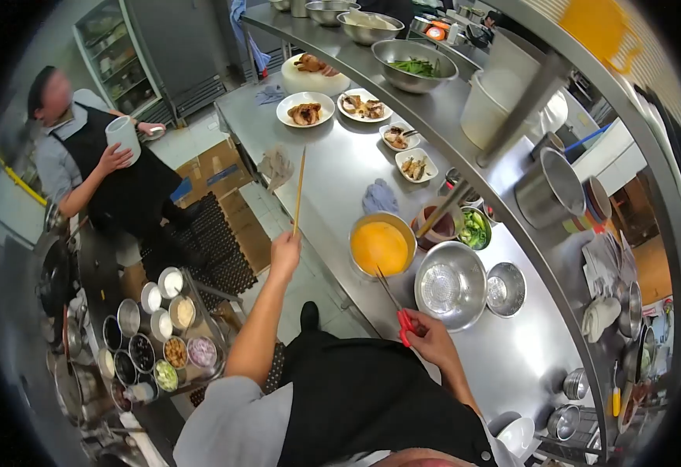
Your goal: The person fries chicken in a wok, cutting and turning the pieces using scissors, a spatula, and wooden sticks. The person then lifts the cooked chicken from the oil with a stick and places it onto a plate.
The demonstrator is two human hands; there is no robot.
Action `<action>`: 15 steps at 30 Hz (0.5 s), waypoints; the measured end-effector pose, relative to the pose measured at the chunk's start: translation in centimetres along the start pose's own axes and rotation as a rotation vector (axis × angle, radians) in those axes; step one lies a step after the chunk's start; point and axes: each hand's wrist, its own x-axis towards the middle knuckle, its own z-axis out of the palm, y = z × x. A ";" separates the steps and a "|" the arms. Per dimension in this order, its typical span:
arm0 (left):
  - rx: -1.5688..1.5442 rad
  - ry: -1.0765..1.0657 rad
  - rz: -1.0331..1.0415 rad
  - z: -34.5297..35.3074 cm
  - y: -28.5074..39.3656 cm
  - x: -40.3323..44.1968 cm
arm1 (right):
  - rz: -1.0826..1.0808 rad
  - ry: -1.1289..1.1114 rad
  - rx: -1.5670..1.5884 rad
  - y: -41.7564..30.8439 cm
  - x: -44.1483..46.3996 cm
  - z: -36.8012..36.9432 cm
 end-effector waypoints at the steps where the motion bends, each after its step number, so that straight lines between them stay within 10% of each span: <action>1: -0.024 0.031 0.000 -0.3 -1.1 -3.7 | -0.007 -0.026 -0.021 0.9 -0.4 -0.4; 11: 0.030 0.104 -0.204 -6.3 -14.2 -33.6 | 0.064 -0.205 0.027 11.0 -5.7 -3.4; 15: 0.222 0.148 -0.183 -9.8 -19.4 -40.6 | 0.037 0.197 -0.010 9.9 -7.1 -12.6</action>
